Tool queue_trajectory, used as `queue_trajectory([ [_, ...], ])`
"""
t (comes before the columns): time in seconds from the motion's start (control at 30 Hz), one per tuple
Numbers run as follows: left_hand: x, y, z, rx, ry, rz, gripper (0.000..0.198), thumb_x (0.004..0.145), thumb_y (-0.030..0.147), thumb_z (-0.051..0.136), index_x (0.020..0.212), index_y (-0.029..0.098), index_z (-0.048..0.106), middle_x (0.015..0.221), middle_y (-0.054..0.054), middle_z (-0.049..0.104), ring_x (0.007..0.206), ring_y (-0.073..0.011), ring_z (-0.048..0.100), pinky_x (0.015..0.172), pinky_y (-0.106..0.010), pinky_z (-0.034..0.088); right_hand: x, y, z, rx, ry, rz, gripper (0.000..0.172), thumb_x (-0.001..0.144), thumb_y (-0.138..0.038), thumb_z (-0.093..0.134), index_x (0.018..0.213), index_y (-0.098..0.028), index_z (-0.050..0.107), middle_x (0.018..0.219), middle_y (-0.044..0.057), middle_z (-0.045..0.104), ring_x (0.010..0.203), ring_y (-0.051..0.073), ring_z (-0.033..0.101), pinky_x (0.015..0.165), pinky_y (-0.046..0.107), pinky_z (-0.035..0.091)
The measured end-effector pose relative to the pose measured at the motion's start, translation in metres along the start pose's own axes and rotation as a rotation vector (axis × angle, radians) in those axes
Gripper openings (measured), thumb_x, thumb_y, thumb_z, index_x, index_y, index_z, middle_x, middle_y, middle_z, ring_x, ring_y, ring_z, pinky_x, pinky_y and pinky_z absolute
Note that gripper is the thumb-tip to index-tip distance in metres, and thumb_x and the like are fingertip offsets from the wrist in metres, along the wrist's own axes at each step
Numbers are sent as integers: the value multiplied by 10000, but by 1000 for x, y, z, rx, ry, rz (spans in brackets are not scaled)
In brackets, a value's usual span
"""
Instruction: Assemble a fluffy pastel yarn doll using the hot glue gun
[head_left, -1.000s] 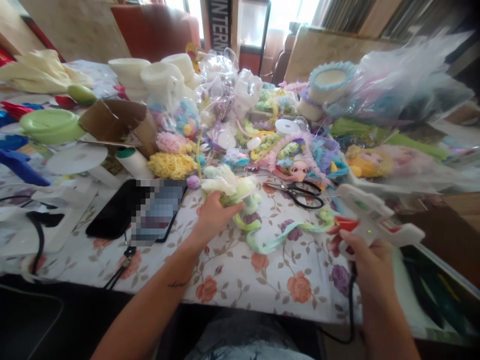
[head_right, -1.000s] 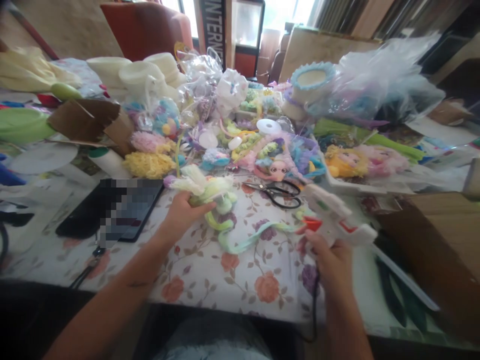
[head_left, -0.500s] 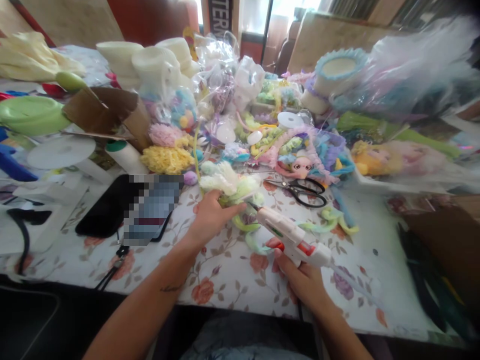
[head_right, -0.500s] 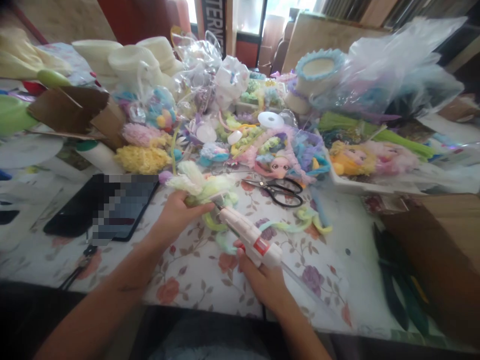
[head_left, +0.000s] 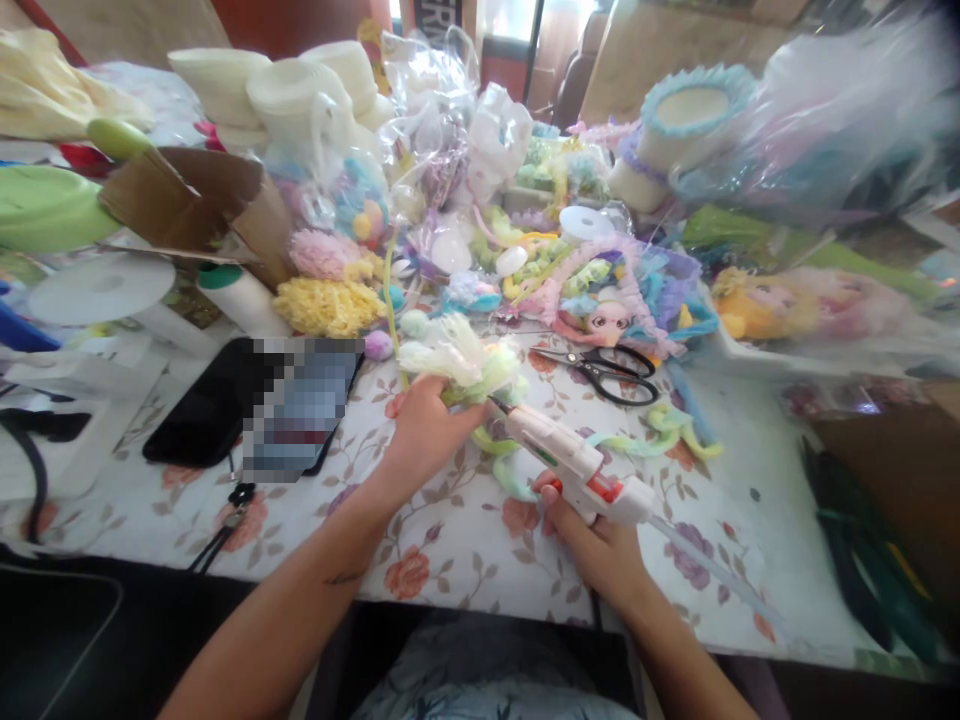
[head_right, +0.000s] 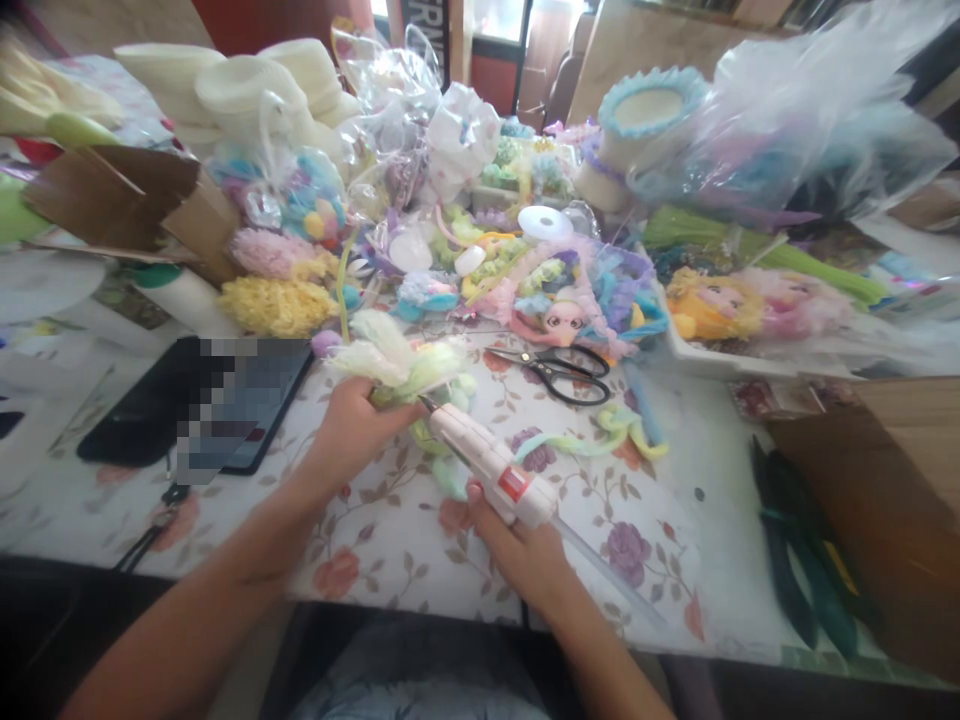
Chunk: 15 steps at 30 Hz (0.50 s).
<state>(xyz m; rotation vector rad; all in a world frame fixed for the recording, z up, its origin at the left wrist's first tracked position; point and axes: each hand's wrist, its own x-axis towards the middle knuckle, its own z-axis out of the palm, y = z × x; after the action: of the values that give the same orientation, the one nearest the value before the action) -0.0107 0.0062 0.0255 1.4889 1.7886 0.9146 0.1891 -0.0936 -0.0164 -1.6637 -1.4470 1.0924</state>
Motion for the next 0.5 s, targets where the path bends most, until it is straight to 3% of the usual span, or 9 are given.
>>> queue_trajectory([
  [0.5, -2, 1, 1, 1, -8, 15, 392, 615, 341, 758, 516, 228, 396, 576, 33, 491, 699, -189, 569, 725, -317, 484, -1, -5, 2, -39, 21, 58, 400, 880, -582, 561, 764, -222, 690, 621, 9, 648, 596, 186, 598, 632, 314, 478],
])
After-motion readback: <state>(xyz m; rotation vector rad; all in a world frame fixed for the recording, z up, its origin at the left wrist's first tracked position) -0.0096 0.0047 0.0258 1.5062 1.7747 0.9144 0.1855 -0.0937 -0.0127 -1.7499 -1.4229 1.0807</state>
